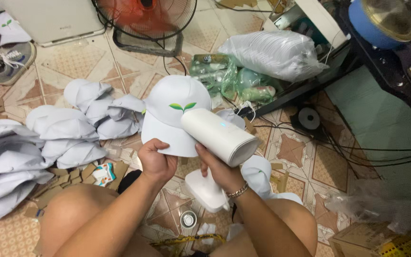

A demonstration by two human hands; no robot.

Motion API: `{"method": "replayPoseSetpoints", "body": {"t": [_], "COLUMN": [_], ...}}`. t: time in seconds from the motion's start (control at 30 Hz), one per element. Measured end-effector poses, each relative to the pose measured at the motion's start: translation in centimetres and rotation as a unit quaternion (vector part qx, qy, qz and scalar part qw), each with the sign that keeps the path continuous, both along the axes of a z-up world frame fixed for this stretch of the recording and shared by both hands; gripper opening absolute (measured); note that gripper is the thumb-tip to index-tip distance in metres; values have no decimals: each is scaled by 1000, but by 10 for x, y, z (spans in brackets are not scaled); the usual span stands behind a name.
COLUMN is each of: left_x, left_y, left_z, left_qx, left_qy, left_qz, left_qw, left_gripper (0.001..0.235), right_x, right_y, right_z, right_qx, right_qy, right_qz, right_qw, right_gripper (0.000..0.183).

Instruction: The person sits on the floor and repeatedly finishes white baseball caps. They stuff each cap with a watermelon plush and cardboard, wipe the surface with a cloth, use a hair dryer on the logo, and spray the cap with an aerosol can. The person handles multiple caps one at a time.

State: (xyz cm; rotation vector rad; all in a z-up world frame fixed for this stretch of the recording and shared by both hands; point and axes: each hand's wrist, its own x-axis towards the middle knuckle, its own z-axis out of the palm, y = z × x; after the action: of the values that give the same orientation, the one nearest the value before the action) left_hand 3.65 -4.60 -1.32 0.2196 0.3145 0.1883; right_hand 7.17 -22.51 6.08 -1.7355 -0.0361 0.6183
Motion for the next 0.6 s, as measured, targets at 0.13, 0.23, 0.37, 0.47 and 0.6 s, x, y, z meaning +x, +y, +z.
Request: {"method": "replayPoseSetpoints", "body": {"t": [0.13,0.23,0.37,0.47,0.6], "left_x": [0,-6,-15,-23,-29], "left_y": [9,25,46,56,66], "left_z": [6,13,32,40,50], "left_qx": [14,41,67,56,65], "left_qy": [-21,-14,31,74,103], "left_qz": [31,57,46,35,34], "left_qw": [999,997,996,995,992], "left_gripper": [56,49,47,44,40], "right_x": [10,25,34,30,11], "right_y": [-9,-21,-20,-24,-16], "right_z": [-15,-46,-124,-202,-300], "right_qx": [21,-106,-128,-117,-237], "right_qy": [-45,-82,-33,-262,-104], "right_qz": [10,-29,-108,33,98], "right_qw": [999,991,985,957,961], "right_gripper": [31,56,36,39,75]}}
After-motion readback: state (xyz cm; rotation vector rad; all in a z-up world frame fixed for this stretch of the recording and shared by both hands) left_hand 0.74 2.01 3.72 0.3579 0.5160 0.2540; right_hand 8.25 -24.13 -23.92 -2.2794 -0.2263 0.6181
